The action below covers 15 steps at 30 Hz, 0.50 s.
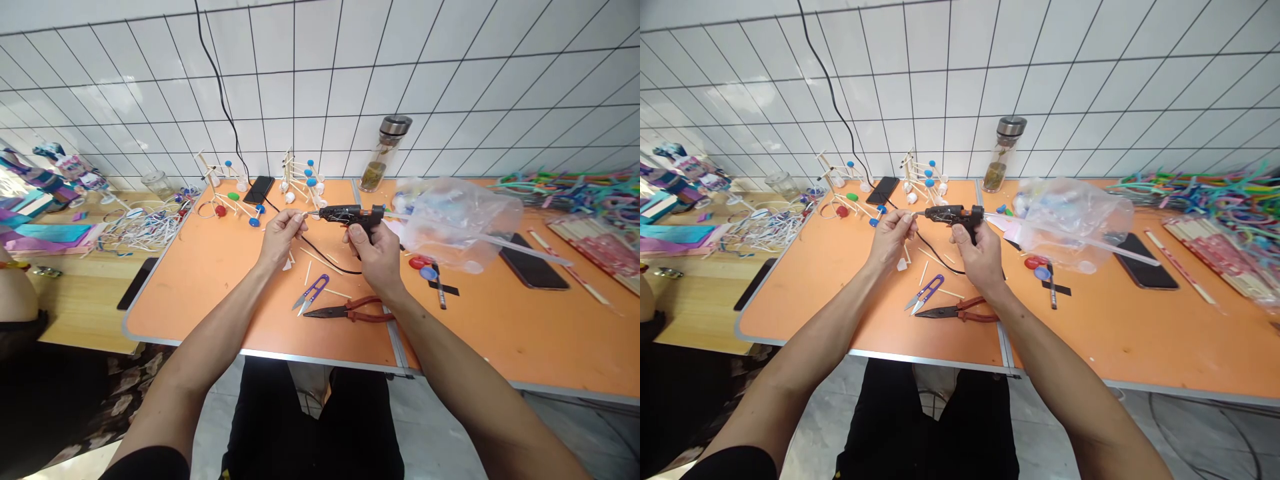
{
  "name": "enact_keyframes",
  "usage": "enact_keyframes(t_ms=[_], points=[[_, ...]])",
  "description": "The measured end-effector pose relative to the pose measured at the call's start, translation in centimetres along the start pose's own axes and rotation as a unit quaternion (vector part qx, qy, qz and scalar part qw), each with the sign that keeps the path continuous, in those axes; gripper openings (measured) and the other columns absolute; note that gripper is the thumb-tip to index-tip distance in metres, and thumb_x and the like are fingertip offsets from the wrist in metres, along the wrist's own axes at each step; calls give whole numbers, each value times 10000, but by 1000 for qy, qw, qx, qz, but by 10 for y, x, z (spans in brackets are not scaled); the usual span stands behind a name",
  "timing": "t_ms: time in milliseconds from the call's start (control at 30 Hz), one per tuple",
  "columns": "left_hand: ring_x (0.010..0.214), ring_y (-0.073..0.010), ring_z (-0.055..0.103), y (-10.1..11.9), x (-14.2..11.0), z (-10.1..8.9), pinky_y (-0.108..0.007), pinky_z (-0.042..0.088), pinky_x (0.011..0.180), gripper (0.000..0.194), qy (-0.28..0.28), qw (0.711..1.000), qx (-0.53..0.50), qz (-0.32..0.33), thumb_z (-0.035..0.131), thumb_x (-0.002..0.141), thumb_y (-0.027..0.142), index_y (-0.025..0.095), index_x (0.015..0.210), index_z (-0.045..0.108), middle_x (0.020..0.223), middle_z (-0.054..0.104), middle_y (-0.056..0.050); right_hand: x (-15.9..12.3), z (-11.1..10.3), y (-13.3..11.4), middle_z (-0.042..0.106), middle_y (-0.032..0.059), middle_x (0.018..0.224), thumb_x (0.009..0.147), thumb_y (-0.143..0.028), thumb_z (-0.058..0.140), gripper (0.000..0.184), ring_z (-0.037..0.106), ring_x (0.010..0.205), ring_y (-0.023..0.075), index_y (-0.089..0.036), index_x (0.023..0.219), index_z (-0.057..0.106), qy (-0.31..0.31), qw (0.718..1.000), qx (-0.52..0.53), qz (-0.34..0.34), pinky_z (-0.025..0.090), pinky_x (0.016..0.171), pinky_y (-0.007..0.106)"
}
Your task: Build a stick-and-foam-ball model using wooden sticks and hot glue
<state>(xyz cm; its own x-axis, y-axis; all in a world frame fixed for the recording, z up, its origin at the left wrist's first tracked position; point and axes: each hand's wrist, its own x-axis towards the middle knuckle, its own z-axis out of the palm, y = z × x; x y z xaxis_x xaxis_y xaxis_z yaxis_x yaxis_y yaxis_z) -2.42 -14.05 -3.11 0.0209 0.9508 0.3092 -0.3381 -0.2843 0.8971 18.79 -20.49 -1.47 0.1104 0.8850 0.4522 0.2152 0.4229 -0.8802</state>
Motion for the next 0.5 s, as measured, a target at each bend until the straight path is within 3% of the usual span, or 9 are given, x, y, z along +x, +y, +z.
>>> enact_keyframes(t_ms=[500], points=[[602, -77, 567, 0, -1, 1, -213, 463, 590, 524, -5, 1000, -4, 5, 959, 776, 661, 181, 932, 818, 718, 727, 0, -1, 0, -1, 593, -16, 691, 1008, -783, 680, 560, 489, 600, 155, -230, 923, 692, -6, 1000, -5, 6, 359, 594, 329]])
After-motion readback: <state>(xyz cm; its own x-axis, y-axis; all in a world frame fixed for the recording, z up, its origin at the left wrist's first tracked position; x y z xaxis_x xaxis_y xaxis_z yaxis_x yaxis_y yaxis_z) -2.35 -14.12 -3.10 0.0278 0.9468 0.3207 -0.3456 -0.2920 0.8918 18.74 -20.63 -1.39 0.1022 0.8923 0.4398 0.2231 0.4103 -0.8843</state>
